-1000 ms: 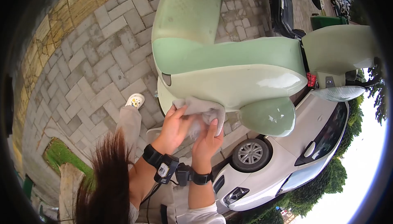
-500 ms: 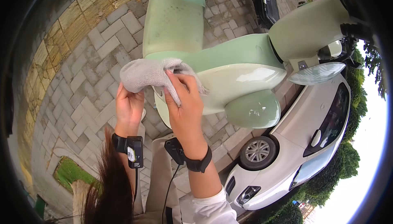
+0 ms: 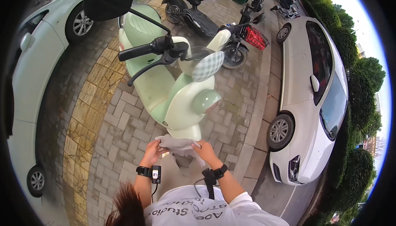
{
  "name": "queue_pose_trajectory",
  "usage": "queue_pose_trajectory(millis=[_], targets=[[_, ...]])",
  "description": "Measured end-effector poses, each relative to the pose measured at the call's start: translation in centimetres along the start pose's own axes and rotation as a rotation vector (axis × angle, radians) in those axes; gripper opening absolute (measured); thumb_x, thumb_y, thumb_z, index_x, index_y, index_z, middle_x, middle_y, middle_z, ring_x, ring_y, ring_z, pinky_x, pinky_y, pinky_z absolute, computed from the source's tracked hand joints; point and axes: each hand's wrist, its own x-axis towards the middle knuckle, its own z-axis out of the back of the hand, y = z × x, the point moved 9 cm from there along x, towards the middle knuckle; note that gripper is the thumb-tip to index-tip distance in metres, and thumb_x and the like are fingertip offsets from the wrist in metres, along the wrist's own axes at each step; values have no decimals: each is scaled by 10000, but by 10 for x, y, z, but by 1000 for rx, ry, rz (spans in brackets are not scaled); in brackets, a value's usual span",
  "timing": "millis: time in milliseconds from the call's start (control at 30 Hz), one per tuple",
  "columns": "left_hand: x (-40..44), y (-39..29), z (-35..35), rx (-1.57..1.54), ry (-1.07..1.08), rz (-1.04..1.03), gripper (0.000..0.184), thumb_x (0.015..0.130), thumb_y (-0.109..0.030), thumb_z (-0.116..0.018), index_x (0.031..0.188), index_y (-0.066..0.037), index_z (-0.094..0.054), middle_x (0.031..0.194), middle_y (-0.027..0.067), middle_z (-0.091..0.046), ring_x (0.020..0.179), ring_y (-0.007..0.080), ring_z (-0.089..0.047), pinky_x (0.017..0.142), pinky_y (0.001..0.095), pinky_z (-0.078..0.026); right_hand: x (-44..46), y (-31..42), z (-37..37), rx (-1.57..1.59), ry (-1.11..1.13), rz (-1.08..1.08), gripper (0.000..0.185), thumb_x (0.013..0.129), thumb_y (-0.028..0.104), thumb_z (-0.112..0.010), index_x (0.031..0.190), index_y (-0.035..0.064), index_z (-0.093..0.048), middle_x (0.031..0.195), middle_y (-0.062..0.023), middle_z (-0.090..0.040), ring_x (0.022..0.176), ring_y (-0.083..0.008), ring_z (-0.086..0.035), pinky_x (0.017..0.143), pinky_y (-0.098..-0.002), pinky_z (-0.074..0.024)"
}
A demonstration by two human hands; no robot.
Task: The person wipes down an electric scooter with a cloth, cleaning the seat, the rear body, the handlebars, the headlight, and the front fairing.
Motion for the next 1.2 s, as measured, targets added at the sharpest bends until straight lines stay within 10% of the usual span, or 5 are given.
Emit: queue_pose_trajectory(millis=[333,533,667,733,1200], targets=[[81,-38,-77,64,2,77,232,799,-235,-501,924,-40,-513,744,89,-537,576,147,-495,521,299,-413,92,6,101,-159,-173,-47,281,720,309,-613,785,37,-640,683,-182,-584,674,-344,-565,601,-385,-438],[126,-33,-140,-184,-104,-188,299,826,-243,-459,1025,-22,-427,979,145,-495,869,212,-504,770,338,-423,186,-30,143,-60,-86,-35,295,696,309,-637,772,24,-643,665,-158,-599,630,-289,-586,591,-360,-445],[148,-24,-149,256,-380,-554,498,813,-297,-484,1221,-46,-349,1192,134,-405,1106,327,-384,910,457,-328,228,-46,155,-5,-124,70,227,691,204,-638,814,14,-626,677,-138,-594,647,-259,-588,597,-340,-446],[141,-33,-205,1428,-641,-703,522,780,-312,-534,1240,-128,-371,1220,180,-352,1148,347,-327,949,497,-247,235,-49,165,119,-192,89,236,716,115,-583,934,24,-576,804,-145,-568,770,-263,-571,668,-330,-442],[192,12,-280,2324,-680,-318,435,698,-228,-564,1128,-188,-515,1243,85,-400,1212,323,-243,817,682,-220,226,-76,103,241,483,463,437,683,23,-489,1119,-1,-460,1119,-185,-463,1005,-326,-469,853,-348,-389]])
